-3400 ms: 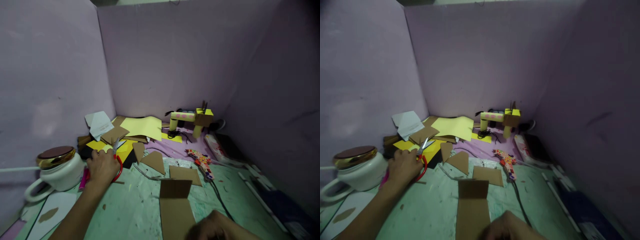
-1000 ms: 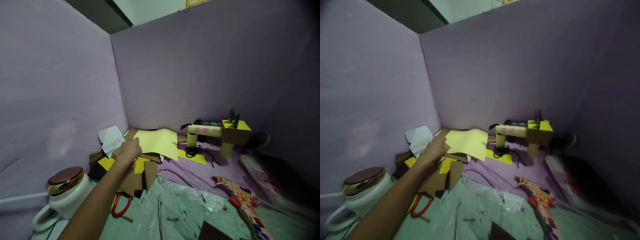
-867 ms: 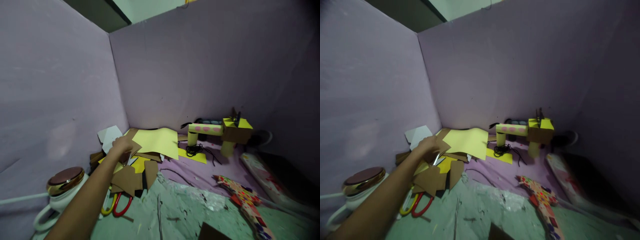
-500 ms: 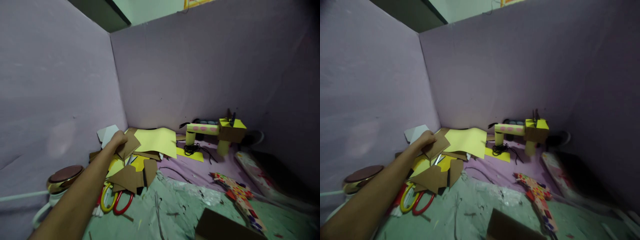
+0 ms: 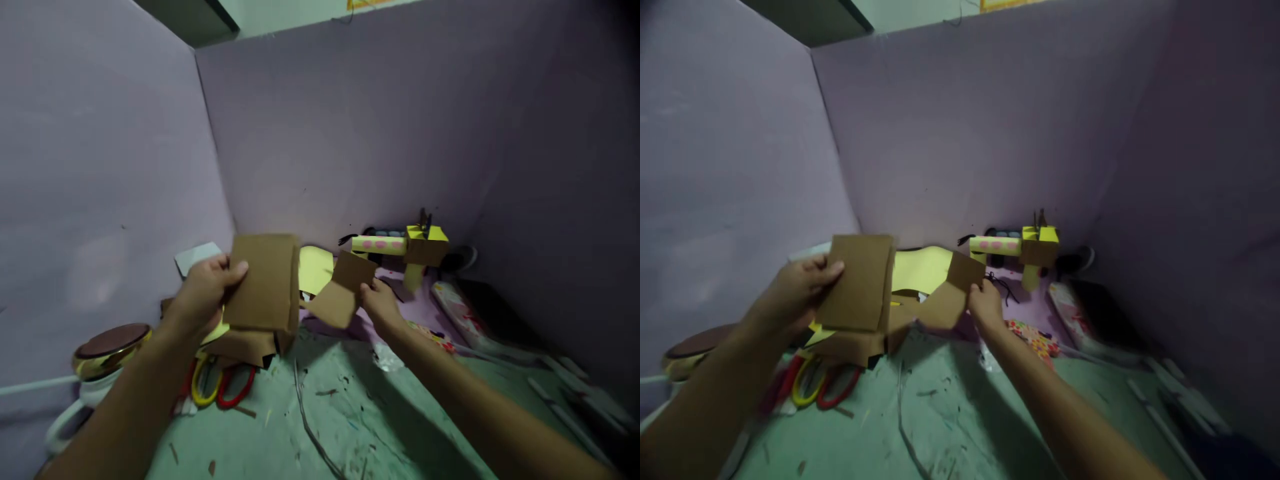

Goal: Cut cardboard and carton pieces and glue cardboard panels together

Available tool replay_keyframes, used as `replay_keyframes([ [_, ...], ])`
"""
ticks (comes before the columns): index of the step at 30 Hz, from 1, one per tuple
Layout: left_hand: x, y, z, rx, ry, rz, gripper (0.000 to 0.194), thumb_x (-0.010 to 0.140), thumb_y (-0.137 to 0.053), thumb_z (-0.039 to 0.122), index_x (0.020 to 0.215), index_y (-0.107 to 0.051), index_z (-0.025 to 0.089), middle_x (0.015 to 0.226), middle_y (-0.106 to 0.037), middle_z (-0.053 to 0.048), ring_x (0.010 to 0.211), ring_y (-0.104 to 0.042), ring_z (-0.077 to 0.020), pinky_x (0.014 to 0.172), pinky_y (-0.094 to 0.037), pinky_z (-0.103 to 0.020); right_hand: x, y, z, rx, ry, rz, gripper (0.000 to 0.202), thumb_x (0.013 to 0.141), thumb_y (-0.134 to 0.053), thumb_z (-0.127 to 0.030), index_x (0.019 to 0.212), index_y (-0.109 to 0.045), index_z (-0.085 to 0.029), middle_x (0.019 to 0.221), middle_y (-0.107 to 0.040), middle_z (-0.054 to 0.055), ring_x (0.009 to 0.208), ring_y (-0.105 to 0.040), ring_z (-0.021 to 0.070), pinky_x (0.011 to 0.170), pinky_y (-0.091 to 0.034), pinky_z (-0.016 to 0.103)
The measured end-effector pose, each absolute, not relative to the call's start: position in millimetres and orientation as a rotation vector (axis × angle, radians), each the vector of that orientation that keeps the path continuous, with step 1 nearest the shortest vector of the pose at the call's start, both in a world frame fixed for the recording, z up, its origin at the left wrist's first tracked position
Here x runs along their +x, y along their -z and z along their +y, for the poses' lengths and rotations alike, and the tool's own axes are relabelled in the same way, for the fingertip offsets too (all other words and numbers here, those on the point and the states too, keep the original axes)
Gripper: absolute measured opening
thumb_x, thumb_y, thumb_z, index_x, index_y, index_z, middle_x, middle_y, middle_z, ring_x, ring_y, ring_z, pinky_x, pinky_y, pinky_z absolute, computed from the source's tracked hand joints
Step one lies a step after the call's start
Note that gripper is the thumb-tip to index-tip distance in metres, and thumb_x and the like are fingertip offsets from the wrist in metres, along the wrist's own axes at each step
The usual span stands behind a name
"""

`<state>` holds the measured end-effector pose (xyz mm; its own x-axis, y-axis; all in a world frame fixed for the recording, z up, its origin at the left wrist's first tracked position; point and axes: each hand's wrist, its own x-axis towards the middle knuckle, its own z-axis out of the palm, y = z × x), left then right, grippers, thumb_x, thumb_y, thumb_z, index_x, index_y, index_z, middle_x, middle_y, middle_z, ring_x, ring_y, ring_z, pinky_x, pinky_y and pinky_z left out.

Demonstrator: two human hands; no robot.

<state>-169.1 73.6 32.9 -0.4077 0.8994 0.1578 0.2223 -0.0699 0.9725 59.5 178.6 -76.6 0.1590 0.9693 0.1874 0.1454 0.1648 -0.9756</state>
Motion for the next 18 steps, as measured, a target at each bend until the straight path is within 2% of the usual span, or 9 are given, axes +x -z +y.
replay_keyframes([
  [3,-144,6,47,0.849,-1.306,1.283,0.031,0.053,-0.076,0.030,0.075,-0.060,0.016,0.065,-0.068,-0.005,0.059,-0.065,-0.0242,0.054,-0.051,-0.034,54,68,159,-1.286,-0.888,-1.193,0.035,0.067,-0.055,-0.031,0.097,-0.062,-0.015,0.111,-0.064,0.015,0.110,-0.052,0.0321,0.091,-0.040,0.044],
  [5,-129,36,37,0.694,-1.207,1.160,0.036,0.052,-0.079,0.028,0.081,-0.062,0.016,0.070,-0.070,-0.006,0.065,-0.067,-0.0245,0.056,-0.051,-0.032,58,64,127,-1.264,-0.927,-1.173,0.038,0.073,-0.052,-0.037,0.106,-0.059,-0.019,0.120,-0.059,0.011,0.115,-0.050,0.0273,0.091,-0.042,0.038],
  [8,-108,70,25,0.561,-1.095,1.137,0.041,0.050,-0.080,0.024,0.086,-0.063,0.014,0.072,-0.071,-0.008,0.067,-0.068,-0.0245,0.057,-0.051,-0.031,69,65,68,-1.250,-1.156,-1.153,0.046,0.079,-0.043,-0.051,0.109,-0.056,-0.018,0.108,-0.063,0.012,0.092,-0.062,0.0248,0.068,-0.052,0.036],
  [10,-94,81,18,0.540,-1.036,1.172,0.047,0.050,-0.080,0.023,0.093,-0.063,0.013,0.075,-0.072,-0.008,0.065,-0.068,-0.0245,0.056,-0.050,-0.031,78,73,35,-1.224,-1.421,-1.088,0.050,0.072,-0.057,-0.050,0.112,-0.054,-0.021,0.115,-0.060,0.011,0.093,-0.061,0.0251,0.065,-0.051,0.035],
  [13,-78,85,9,0.618,-1.064,1.162,0.057,0.060,-0.077,0.032,0.111,-0.058,0.015,0.089,-0.072,-0.009,0.072,-0.068,-0.0236,0.058,-0.050,-0.029,91,90,10,-1.220,-1.495,-0.998,0.058,0.054,-0.074,-0.033,0.108,-0.055,-0.022,0.117,-0.058,0.010,0.089,-0.061,0.0224,0.080,-0.048,0.037],
  [16,-70,86,1,0.673,-1.119,1.061,0.056,0.074,-0.067,0.042,0.123,-0.053,0.019,0.107,-0.069,-0.008,0.095,-0.065,-0.0230,0.074,-0.049,-0.027,98,104,7,-1.235,-1.516,-0.937,0.053,0.051,-0.076,-0.029,0.101,-0.060,-0.022,0.110,-0.060,0.009,0.097,-0.059,0.0244,0.089,-0.043,0.039],
  [18,-69,90,-3,0.723,-1.099,1.039,0.053,0.077,-0.064,0.043,0.124,-0.054,0.020,0.117,-0.065,-0.009,0.109,-0.058,-0.0233,0.085,-0.046,-0.027,99,107,9,-1.246,-1.515,-0.952,0.052,0.051,-0.076,-0.028,0.101,-0.061,-0.021,0.111,-0.060,0.010,0.104,-0.057,0.0268,0.093,-0.041,0.041],
])
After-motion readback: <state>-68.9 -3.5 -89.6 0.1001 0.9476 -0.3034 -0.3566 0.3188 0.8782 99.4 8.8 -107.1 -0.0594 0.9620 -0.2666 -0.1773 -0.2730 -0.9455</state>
